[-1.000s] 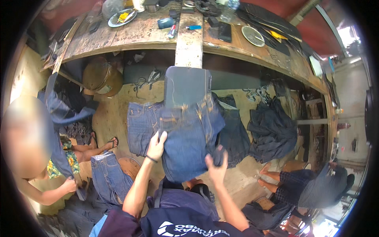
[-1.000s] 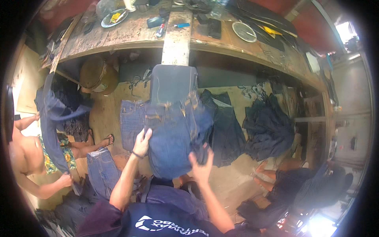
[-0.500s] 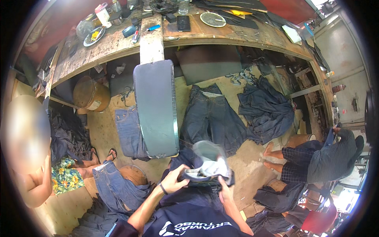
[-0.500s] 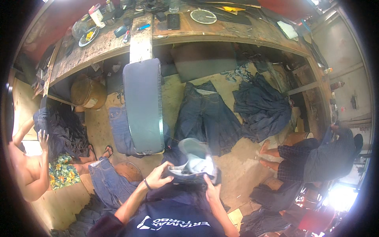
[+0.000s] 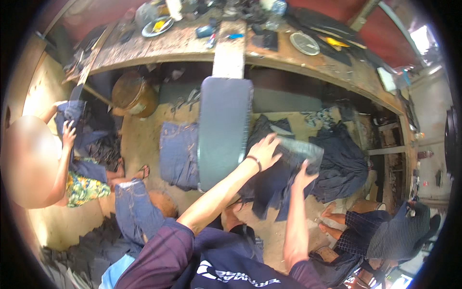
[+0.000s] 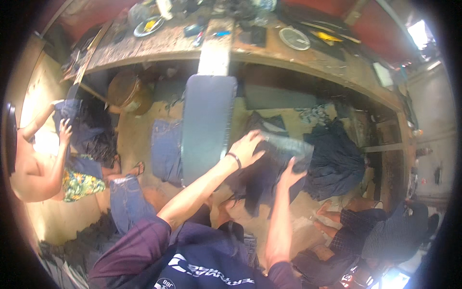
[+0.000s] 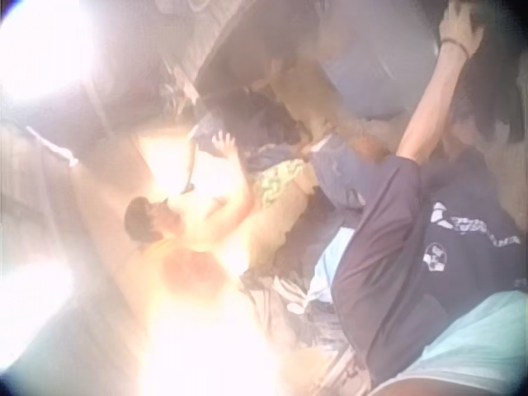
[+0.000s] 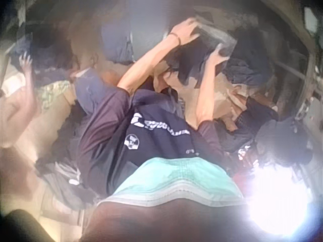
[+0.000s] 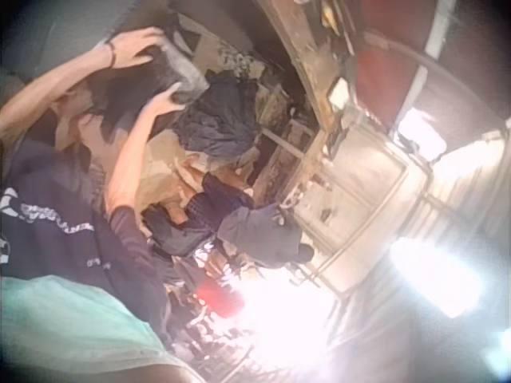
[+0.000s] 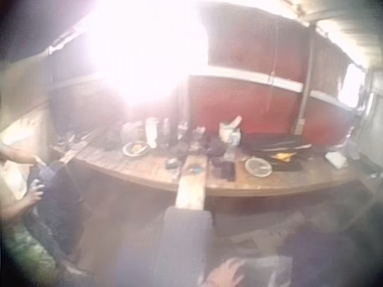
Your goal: The person irons a pair of jeans on a wooden board using a handheld iron. They repeatedly smooth the fabric, flip the jeans, and continue ironing different sections.
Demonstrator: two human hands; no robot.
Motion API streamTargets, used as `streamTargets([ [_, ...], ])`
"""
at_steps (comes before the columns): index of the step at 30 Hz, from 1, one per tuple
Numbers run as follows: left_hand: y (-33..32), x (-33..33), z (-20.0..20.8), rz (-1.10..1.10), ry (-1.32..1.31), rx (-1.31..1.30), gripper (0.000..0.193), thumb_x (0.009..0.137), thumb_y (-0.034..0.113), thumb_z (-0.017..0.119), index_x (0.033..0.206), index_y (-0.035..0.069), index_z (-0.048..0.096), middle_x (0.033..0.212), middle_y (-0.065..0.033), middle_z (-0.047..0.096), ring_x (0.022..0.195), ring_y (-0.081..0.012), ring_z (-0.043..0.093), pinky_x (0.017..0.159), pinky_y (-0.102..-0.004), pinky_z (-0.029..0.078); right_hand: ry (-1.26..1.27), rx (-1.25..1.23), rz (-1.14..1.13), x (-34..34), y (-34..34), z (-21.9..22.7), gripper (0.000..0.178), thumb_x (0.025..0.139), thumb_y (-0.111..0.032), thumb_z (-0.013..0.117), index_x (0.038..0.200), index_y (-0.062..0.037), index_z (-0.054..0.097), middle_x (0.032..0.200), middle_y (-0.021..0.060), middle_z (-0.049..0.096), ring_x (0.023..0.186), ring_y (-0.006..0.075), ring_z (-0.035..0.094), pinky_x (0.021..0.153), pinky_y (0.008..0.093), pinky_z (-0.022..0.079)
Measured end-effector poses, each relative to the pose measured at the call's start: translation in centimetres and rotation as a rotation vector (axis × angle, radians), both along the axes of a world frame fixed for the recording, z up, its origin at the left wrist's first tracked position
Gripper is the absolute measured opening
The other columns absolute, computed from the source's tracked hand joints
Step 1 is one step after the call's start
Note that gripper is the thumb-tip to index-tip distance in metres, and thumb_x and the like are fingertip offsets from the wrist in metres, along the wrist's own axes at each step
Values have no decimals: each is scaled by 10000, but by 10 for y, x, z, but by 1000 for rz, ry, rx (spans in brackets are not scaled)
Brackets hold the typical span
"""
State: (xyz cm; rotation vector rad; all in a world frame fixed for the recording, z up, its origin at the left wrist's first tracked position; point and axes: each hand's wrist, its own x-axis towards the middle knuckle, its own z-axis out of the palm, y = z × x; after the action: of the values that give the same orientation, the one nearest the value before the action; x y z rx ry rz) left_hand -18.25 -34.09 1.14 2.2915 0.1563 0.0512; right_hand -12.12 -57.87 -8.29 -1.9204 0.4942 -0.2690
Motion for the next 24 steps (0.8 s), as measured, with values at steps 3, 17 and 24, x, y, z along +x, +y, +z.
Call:
streamTargets([
  [3, 76, -24, 19, 246, -450, 34, 435, 985, 307, 796, 1342, 73, 708, 1573, -236, 565, 1477, -448, 528, 1242, -534, 437, 171, -145, -61, 50, 23, -39, 1016, 957, -548, 858, 1562, 138, 415, 1532, 352, 564, 1401, 441, 591, 1183, 495, 462],
  [17, 359, -115, -274, 150, 881, 527, 930, 915, 611, 794, 1603, 80, 464, 1399, -197, 711, 1351, -388, 655, 1207, -660, 406, 766, -320, 720, -204, 15, -61, 760, 1069, -500, 685, 1660, -97, 429, 1527, 328, 622, 1384, 498, 637, 1154, 537, 496],
  [24, 153, -230, -128, -312, 775, 252, 389, 923, 291, 678, 1269, 125, 737, 1000, -166, 810, 895, -366, 807, 737, -511, 640, 676, -317, 1009, -193, 34, 21, 716, 945, -197, 703, 1633, -200, 504, 1480, 289, 618, 1315, 501, 630, 1109, 551, 510],
])
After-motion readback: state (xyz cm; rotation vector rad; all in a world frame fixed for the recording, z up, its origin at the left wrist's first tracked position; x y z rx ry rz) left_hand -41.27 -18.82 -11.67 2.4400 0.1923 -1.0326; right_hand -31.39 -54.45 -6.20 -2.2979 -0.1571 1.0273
